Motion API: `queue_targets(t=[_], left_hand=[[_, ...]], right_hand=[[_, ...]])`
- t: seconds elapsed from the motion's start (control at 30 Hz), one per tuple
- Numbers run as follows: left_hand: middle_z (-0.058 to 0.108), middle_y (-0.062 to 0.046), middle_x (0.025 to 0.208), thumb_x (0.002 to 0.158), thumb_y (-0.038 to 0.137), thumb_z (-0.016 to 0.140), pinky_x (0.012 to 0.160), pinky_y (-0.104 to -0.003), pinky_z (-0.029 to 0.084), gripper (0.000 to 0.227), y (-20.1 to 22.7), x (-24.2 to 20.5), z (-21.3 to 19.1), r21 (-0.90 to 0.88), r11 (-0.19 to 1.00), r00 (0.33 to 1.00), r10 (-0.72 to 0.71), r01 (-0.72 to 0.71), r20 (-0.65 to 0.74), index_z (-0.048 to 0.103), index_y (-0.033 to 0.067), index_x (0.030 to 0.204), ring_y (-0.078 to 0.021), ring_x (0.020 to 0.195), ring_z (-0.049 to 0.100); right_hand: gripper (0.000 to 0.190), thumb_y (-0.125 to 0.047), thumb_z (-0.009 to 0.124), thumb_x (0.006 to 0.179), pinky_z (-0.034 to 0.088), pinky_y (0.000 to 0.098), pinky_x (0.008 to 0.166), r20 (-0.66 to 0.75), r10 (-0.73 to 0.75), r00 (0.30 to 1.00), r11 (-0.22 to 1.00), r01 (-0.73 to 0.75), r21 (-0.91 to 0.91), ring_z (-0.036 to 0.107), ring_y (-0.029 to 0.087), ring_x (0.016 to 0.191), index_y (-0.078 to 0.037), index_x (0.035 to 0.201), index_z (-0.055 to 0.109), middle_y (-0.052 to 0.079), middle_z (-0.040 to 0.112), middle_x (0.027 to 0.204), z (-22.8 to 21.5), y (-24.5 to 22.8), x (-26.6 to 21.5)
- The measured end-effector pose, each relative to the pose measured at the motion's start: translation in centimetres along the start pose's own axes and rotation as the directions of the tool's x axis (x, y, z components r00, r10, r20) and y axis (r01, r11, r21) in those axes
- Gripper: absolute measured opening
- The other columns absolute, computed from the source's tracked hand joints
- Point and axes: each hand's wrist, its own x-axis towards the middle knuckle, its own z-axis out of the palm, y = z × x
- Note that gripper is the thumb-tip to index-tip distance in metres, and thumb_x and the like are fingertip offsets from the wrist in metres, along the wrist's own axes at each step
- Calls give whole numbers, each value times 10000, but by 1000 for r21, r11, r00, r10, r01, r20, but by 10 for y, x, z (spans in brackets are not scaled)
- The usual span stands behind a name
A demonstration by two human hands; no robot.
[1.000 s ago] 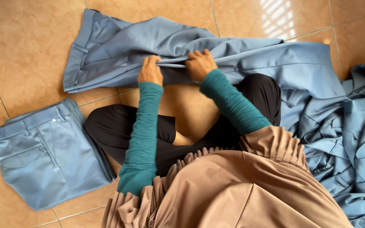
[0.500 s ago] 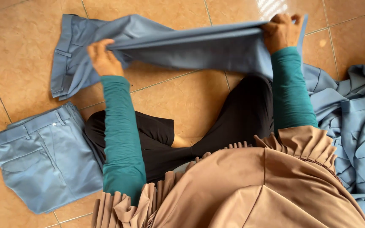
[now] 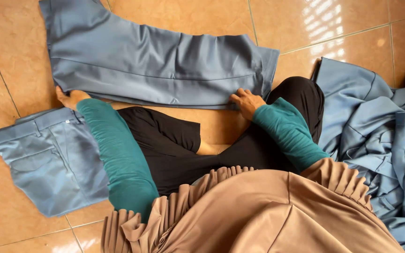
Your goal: Folding blue trousers and stacking them neatly on the floor.
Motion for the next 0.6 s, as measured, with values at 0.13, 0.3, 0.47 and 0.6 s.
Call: queue_targets(t=[0.13, 0.3, 0.47, 0.6], left_hand=[[152, -257, 1639, 828, -135, 522, 1188, -376, 366, 623, 14, -66, -1, 57, 988, 989, 147, -146, -16, 649, 185, 1347, -403, 1513, 293], [667, 5, 1213, 710, -145, 657, 1050, -485, 505, 596, 75, -214, 11, 6, 648, 625, 732, -762, 270, 738, 238, 1159, -262, 1269, 570], [661, -37, 1196, 814, 13, 719, 1013, -385, 480, 280, -28, -278, 18, -251, 605, 260, 629, -755, 733, 626, 208, 990, -245, 1147, 631], [447, -131, 1497, 886, 114, 750, 1202, -469, 343, 632, -40, -289, 11, 21, 537, 176, 239, -843, 955, 496, 253, 1448, -347, 1394, 447]], right_hand=[[476, -232, 800, 793, 558, 447, 888, -10, 37, 999, 991, -36, 129, 626, 328, 1057, -238, 1238, 632, 80, 574, 1161, 1, 16, 15], [126, -389, 655, 960, 572, 472, 847, -191, 573, 797, 792, -478, 381, 719, 286, 929, -381, 1082, 686, -43, 722, 874, -1, 67, 30], [393, -424, 807, 859, 580, 436, 823, -245, 723, 646, 645, -505, 573, 726, 241, 901, -277, 1192, 659, -36, 715, 856, 36, 138, 48], [532, -481, 814, 853, 541, 522, 949, -20, 815, 579, 503, -691, 519, 699, 303, 1085, -265, 1260, 548, 27, 742, 1016, 42, 132, 66]])
